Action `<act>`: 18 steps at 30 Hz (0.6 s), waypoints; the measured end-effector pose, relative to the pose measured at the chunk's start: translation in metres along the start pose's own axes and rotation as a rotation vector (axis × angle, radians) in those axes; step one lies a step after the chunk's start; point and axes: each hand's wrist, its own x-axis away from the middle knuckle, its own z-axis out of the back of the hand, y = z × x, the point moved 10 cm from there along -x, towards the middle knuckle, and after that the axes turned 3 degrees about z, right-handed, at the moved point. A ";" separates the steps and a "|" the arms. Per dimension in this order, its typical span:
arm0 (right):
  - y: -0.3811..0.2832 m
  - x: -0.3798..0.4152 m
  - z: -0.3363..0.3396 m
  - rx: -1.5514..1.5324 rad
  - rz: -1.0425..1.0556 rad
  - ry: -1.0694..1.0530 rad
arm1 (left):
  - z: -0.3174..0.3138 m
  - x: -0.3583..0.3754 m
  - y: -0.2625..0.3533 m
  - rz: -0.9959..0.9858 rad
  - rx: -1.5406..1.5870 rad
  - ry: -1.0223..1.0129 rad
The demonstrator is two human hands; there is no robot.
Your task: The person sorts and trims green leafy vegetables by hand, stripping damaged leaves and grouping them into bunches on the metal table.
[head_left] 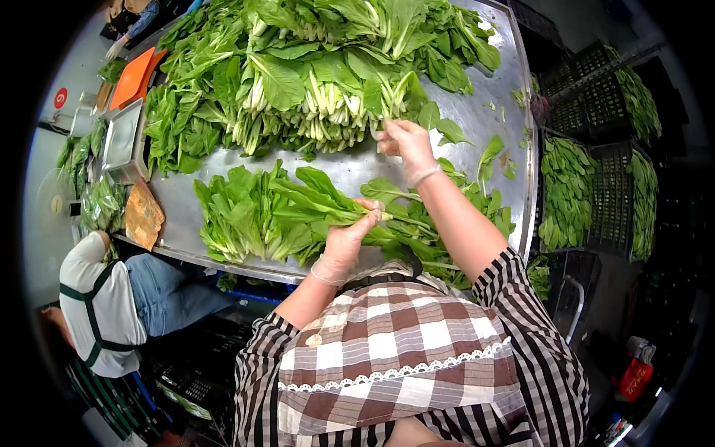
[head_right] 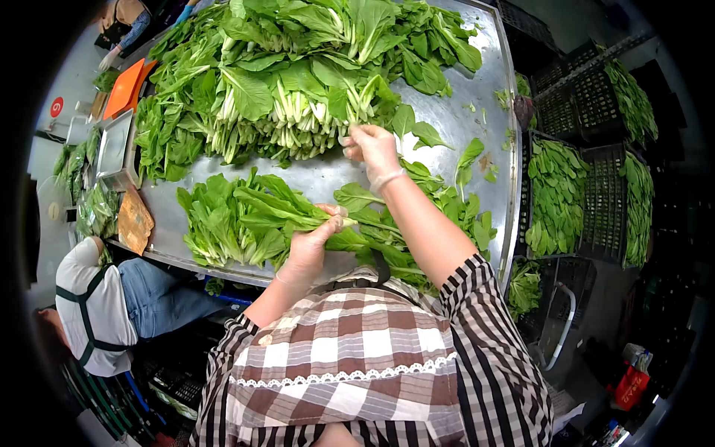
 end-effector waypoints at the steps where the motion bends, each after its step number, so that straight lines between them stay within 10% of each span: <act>1: 0.002 -0.008 -0.002 -0.025 0.009 -0.004 | 0.003 0.000 0.001 -0.003 -0.004 0.006; 18: 0.015 0.043 0.019 -0.182 0.022 0.039 | 0.002 -0.015 -0.005 -0.001 -0.053 0.086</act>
